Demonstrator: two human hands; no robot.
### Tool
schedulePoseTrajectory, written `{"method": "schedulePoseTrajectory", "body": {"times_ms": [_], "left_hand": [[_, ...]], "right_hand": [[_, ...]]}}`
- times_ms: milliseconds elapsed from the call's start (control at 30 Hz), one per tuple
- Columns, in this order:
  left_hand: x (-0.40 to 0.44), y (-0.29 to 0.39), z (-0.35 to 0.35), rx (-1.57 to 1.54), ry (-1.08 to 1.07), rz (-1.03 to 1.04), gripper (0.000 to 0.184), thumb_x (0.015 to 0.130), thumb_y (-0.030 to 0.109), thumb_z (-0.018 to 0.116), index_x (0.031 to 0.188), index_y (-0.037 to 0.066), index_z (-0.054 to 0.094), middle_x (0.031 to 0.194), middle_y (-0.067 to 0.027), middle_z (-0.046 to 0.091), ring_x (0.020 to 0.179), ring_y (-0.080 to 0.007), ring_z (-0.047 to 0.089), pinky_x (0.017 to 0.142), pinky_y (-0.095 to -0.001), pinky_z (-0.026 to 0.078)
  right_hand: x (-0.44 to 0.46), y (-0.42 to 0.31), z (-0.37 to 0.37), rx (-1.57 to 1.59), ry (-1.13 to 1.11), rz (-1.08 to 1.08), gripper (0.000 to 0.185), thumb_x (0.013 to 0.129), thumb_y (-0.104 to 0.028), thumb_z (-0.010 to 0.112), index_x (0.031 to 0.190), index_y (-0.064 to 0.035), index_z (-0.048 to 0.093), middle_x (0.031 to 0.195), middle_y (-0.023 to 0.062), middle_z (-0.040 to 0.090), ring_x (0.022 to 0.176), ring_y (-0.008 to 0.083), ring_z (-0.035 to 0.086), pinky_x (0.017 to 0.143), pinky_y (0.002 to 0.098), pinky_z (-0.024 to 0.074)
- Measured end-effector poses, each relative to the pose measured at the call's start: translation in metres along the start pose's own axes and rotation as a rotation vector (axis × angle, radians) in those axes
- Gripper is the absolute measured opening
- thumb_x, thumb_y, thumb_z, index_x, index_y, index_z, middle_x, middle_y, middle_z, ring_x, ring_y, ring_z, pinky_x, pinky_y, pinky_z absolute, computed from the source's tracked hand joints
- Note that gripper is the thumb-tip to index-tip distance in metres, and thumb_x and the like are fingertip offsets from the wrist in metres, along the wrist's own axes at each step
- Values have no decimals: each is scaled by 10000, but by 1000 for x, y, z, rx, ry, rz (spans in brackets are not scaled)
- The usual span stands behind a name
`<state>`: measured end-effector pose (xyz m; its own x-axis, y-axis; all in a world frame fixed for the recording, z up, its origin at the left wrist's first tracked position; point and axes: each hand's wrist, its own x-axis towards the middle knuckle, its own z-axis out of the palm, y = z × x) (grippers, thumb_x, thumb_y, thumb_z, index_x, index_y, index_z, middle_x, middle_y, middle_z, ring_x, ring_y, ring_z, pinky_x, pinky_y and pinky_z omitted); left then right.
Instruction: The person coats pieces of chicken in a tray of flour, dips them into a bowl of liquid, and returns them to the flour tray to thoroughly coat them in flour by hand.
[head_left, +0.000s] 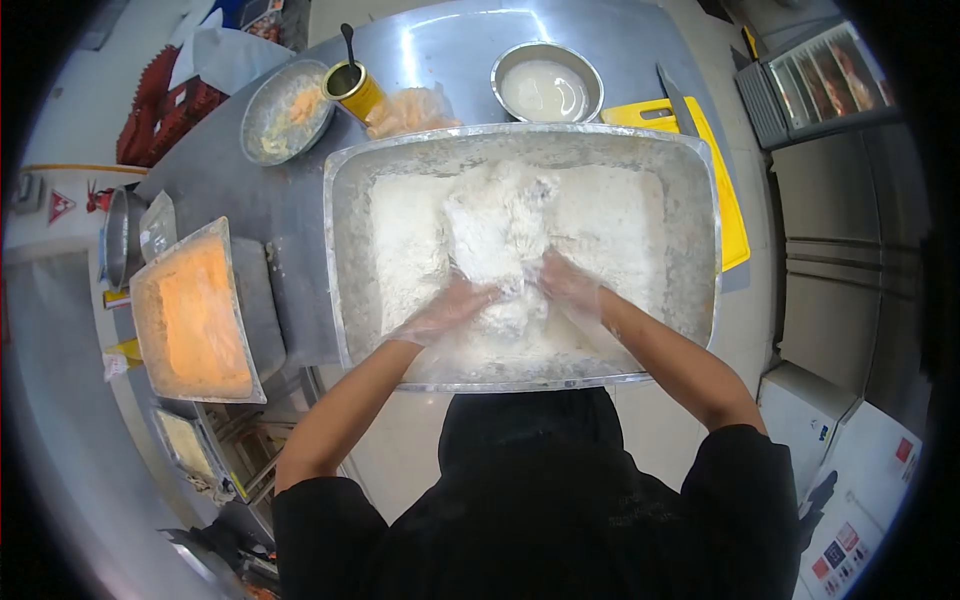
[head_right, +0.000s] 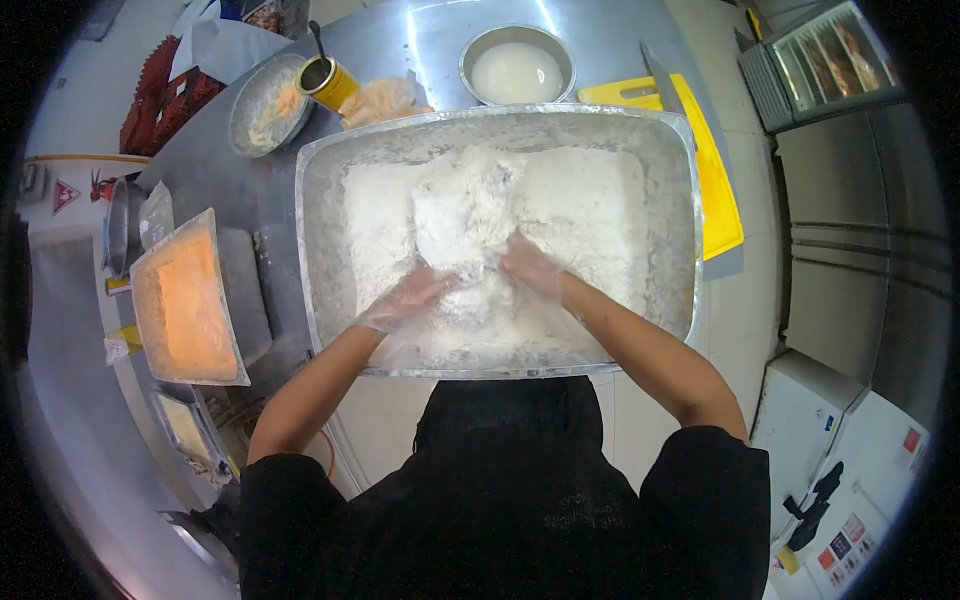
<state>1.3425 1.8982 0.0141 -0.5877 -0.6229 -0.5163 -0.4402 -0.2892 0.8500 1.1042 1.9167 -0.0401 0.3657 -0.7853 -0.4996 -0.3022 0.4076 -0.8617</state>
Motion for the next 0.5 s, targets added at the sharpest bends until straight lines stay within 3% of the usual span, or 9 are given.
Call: {"method": "schedulePoseTrajectory", "body": {"times_ms": [33,133,167,233,267,333,367,433,500], "left_hand": [[5,-7,-3,-137,-29,20,741,869,433,631,1384,-33,371,1402,-194,414,1342,-284,334,1128,-348,254],[-6,18,-11,-286,-94,-21,734,854,393,654,1373,-42,370,1346,-202,463,1253,-276,432,1077,-353,337],[-13,31,-13,-292,-114,-54,725,850,376,657,1367,-45,372,1323,-209,481,1217,-275,469,1057,-357,368],[-22,37,-18,84,-15,145,623,864,337,644,1315,-45,444,1261,-197,529,1163,-235,503,1020,-341,393],[-29,41,-21,267,37,242,574,872,317,637,1289,-45,481,1230,-191,553,1136,-214,520,1002,-333,406],[-36,105,-52,509,-69,-235,535,886,320,619,1265,-40,509,1220,-193,572,1147,-221,528,999,-339,405],[-33,125,-71,626,-126,-479,517,893,321,610,1254,-38,523,1216,-194,581,1153,-224,532,998,-342,405],[-14,61,-104,468,186,-199,569,909,386,579,1293,-26,494,1259,-204,569,1187,-246,524,1001,-347,402],[20,-3,-118,-8,272,39,631,923,454,527,1331,-23,461,1310,-215,529,1240,-272,482,1028,-358,377]], "right_hand": [[5,-25,-4,-135,28,88,786,874,-413,611,1390,89,293,1350,278,434,1257,360,420,1117,370,284],[-10,-84,-24,-284,57,-253,746,853,-402,625,1336,100,360,1309,255,485,1222,327,472,1088,348,334],[-21,-116,-29,-451,41,-115,718,857,-381,622,1323,105,372,1302,247,494,1219,320,476,1086,344,337],[-39,-176,-38,-786,4,168,662,865,-337,614,1296,116,397,1288,232,514,1212,306,486,1084,336,342],[-42,-182,-40,-879,-57,146,644,875,-333,587,1307,105,395,1302,234,506,1220,299,484,1078,344,347],[-47,-191,-44,-1067,-176,89,610,895,-324,531,1329,81,392,1329,239,491,1234,286,481,1067,361,358],[-49,-201,-49,-969,-118,104,600,902,-328,513,1326,81,399,1331,240,489,1234,286,481,1075,356,351],[-52,-214,-65,-765,-1,140,583,916,-337,478,1319,80,412,1334,241,485,1234,287,480,1090,345,339],[-9,-134,-98,-543,137,131,619,884,-340,557,1351,40,412,1394,204,443,1316,281,394,1120,332,297]]}}
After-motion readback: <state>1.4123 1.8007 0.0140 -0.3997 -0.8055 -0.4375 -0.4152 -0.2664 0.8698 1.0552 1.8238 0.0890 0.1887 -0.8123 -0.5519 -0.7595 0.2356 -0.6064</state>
